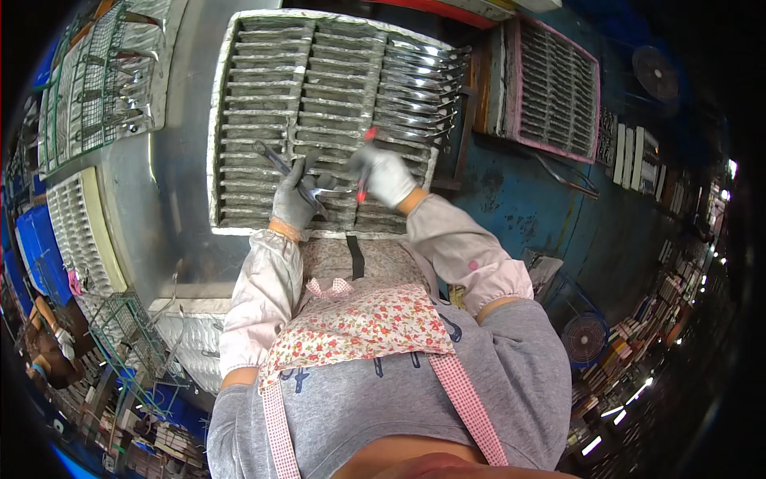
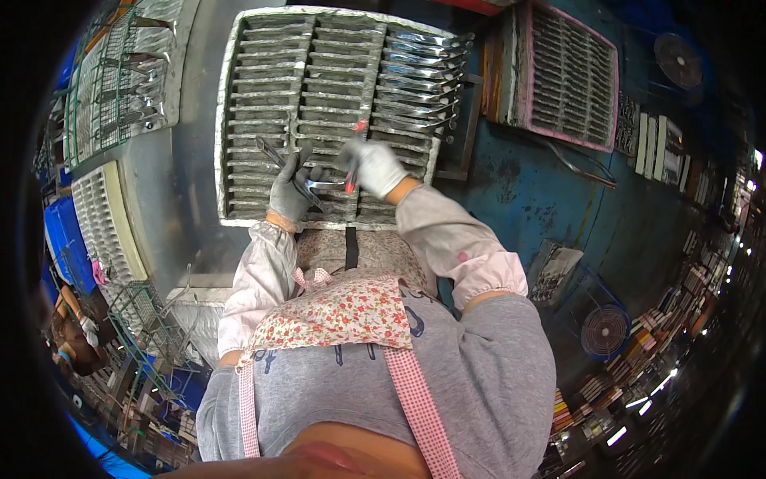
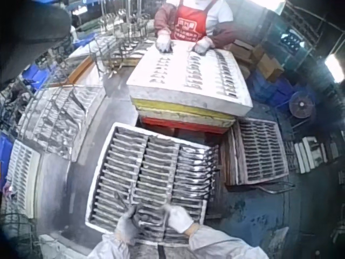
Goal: The person sorts metal brackets by hand, arranging them from a plastic tray into designated slots on a production line.
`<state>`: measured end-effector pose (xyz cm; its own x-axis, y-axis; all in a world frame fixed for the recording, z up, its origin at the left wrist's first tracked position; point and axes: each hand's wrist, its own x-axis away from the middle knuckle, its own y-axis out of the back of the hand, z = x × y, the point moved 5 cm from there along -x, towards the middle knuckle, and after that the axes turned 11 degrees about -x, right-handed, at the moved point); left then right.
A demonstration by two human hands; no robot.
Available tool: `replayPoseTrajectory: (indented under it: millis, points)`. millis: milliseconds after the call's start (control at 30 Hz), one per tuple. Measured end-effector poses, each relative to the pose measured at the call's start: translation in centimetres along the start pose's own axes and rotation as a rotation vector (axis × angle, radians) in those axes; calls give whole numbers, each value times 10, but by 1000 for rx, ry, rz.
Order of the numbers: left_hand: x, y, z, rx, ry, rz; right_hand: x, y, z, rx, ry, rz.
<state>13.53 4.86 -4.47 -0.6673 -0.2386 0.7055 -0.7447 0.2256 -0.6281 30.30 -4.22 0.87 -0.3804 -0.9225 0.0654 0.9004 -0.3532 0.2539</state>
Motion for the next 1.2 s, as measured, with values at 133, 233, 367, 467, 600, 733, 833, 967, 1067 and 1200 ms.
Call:
replayPoseTrajectory:
  millis: [133, 233, 367, 467, 600, 733, 833, 967, 1067, 1200]
  points:
    - [7, -23, 6, -95, 26, 118, 16, 93, -99, 943, -328, -56]
    - [5, -48, 12, -240, -40, 154, 14, 111, -117, 1056, -152, 82]
    - [-18, -65, 39, -340, 88, 151, 18, 123, -105, 864, -255, 308]
    - [-8, -93, 56, -597, -2, 123, 34, 118, -38, 746, -15, 201]
    - [-63, -41, 100, -302, 196, 324, 34, 82, -25, 486, -67, 236]
    - [-79, -51, 100, 52, 214, 585, 9, 90, -93, 381, -216, -107]
    - [-56, -75, 78, -277, -43, -134, -3, 92, -155, 812, -328, -177]
    - [-65, -34, 49, -273, -142, -59, -42, 82, -154, 931, -247, 59]
    - [-38, -51, 56, -388, -72, 54, -41, 76, -162, 1014, -283, 110]
    - [-1, -32, 48, -461, 100, -181, -43, 53, -102, 891, -304, 206]
